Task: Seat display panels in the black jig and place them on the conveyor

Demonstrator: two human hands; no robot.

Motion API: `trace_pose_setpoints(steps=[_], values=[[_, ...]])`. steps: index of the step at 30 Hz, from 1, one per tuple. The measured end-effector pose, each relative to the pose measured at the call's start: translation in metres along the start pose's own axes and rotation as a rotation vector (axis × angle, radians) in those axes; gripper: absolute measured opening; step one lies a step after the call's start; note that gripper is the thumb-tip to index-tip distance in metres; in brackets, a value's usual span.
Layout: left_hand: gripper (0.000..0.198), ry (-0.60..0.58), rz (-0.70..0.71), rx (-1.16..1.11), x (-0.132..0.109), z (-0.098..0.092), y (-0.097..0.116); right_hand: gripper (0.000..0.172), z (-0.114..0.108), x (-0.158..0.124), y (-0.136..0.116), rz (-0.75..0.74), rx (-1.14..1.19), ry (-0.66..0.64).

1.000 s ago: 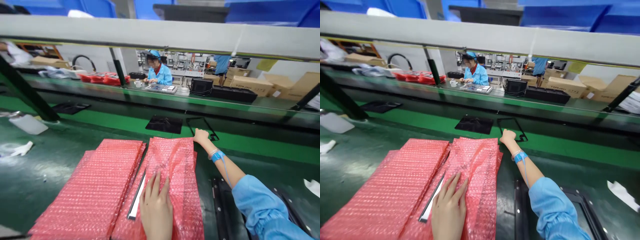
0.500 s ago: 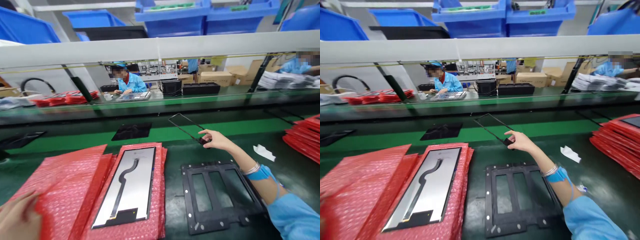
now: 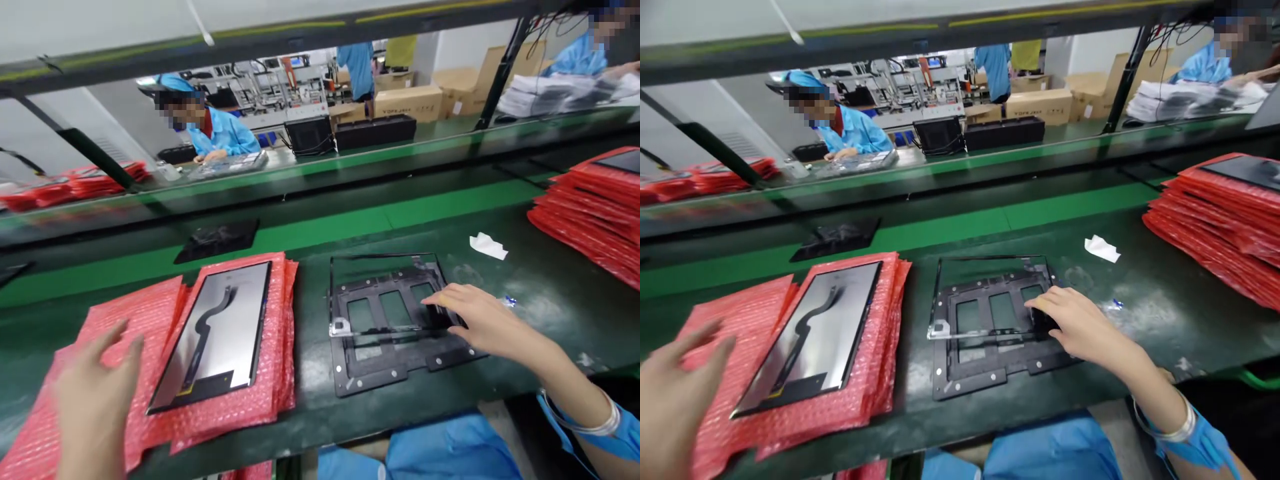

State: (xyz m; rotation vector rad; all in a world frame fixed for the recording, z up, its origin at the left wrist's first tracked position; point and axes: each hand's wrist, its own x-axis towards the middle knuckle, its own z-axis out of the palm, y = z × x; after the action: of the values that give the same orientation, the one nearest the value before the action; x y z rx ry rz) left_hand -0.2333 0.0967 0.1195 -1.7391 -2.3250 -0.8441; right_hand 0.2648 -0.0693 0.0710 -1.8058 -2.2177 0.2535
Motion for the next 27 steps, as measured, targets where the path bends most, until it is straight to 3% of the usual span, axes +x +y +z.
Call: trace_pose_setpoints(steps=[3,5,7,13,20,23,27], values=[[0.070,-0.320,0.026,0.154,-0.025,-0.001,0.055,0.056,0.006,-0.010,0.005,-0.038,-0.018,-0.065],[0.075,-0.383,0.077,0.243,-0.037,0.002,0.076,0.054,0.008,-0.013,0.008,-0.053,-0.037,-0.099],[0.078,-0.353,0.088,0.287,-0.043,0.006,0.084,0.052,0.010,-0.014,0.010,-0.063,-0.064,-0.119],[0.079,-0.352,-0.062,0.232,-0.042,0.011,0.083,0.052,0.012,-0.016,0.012,-0.098,-0.086,-0.158],[0.078,-0.339,-0.156,0.083,-0.025,0.017,0.078,0.043,0.010,-0.017,0.014,-0.113,-0.067,-0.077],[0.071,-0.361,-0.216,-0.075,-0.011,0.014,0.065,0.033,0.011,-0.015,0.015,-0.114,-0.049,0.035],[0.048,-0.412,-0.200,-0.200,0.010,0.002,0.053,0.029,0.013,-0.011,0.017,-0.077,0.002,0.225]])
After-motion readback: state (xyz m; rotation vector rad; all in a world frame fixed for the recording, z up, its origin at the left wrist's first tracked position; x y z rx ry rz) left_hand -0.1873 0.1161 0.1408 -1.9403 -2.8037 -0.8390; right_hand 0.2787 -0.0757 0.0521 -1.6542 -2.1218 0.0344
